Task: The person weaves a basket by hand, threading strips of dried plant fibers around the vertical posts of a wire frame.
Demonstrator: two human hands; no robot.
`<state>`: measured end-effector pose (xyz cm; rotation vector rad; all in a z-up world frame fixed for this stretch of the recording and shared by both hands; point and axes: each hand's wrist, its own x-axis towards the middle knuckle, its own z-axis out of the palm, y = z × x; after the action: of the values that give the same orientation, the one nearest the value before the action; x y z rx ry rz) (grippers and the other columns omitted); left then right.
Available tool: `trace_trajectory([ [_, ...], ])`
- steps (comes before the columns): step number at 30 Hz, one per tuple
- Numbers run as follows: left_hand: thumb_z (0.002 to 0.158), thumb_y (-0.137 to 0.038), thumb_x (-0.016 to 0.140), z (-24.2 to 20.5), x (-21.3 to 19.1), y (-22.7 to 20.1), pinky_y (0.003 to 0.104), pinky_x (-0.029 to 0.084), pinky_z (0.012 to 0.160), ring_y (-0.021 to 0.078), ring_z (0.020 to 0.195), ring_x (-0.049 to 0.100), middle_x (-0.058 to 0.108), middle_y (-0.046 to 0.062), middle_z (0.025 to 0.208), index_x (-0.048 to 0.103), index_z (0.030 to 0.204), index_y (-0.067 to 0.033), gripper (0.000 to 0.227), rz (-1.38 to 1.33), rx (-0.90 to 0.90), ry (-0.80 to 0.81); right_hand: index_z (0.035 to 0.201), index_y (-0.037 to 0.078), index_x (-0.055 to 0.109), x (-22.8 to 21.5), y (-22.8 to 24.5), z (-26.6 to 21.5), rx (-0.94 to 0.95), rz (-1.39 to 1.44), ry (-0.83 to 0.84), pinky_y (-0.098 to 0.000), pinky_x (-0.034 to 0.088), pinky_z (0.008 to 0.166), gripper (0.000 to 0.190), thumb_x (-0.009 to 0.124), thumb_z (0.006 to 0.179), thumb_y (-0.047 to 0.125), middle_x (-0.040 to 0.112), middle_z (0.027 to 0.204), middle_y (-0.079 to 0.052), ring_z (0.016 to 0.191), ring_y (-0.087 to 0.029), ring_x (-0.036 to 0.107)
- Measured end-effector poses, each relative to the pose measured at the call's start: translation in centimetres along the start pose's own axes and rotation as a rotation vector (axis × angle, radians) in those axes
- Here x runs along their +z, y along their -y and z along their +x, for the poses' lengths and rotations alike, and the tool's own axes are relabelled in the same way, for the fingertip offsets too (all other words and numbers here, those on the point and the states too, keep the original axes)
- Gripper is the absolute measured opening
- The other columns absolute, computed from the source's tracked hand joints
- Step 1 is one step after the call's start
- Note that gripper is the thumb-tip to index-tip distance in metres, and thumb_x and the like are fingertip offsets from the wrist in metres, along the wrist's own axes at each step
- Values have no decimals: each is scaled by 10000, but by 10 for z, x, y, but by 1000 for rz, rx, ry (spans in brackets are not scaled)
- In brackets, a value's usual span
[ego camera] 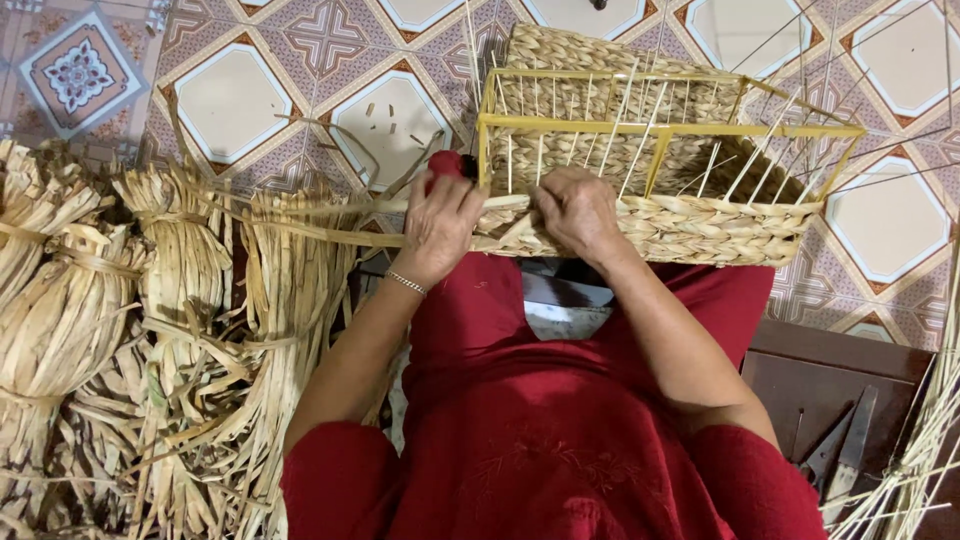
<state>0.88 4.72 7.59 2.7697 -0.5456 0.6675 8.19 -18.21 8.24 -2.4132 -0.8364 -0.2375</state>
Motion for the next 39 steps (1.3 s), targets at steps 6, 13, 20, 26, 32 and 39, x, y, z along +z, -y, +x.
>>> trace_trajectory([
  [6, 1107, -167, 568, 0, 0, 0, 458, 499, 834, 257, 915, 620, 661, 122, 1038, 652, 1173, -84, 135, -226, -439, 535, 895, 60, 707, 14, -9, -6, 25, 44, -188, -267, 510, 452, 156, 813, 955, 157, 664, 715, -44, 578, -107, 595],
  [13, 938, -207, 706, -16, -39, -24, 459, 448, 886, 300, 1050, 561, 613, 153, 1097, 669, 1129, -4, 281, -112, 18, -2, 1087, 72, 600, 29, 0, 0, -269, -134, -165, -257, 481, 426, 251, 734, 913, -50, 586, 946, -95, 672, -132, 544],
  [20, 980, -58, 630, -18, -40, -12, 448, 443, 839, 265, 905, 588, 626, 116, 952, 673, 1060, -47, 92, -7, -91, 85, 1246, 33, 700, -23, 13, 6, -225, 188, 163, -291, 585, 559, 341, 769, 911, 36, 699, 871, -106, 677, -176, 648],
  [26, 927, -74, 666, 25, -37, -27, 415, 452, 856, 255, 929, 583, 604, 99, 958, 644, 975, -83, 54, 109, -54, -312, 993, 43, 704, -12, 16, 8, -132, 155, 191, -303, 621, 566, 78, 717, 961, 113, 711, 822, -101, 666, -208, 676],
  [32, 840, 44, 650, 17, 0, -29, 438, 553, 830, 310, 932, 653, 659, 177, 1056, 672, 1013, 29, 175, -241, -110, -22, 973, 38, 702, -9, 4, 9, 72, 169, 309, -330, 588, 493, 99, 652, 1009, 115, 702, 754, -119, 596, -206, 667],
  [39, 909, -46, 612, 56, 38, -12, 416, 588, 583, 290, 633, 721, 755, 174, 826, 712, 1157, -42, 267, -562, -582, 146, 1016, 65, 719, -12, 6, 6, 6, 206, 165, -328, 597, 563, 79, 669, 996, 124, 737, 828, -95, 654, -189, 695],
])
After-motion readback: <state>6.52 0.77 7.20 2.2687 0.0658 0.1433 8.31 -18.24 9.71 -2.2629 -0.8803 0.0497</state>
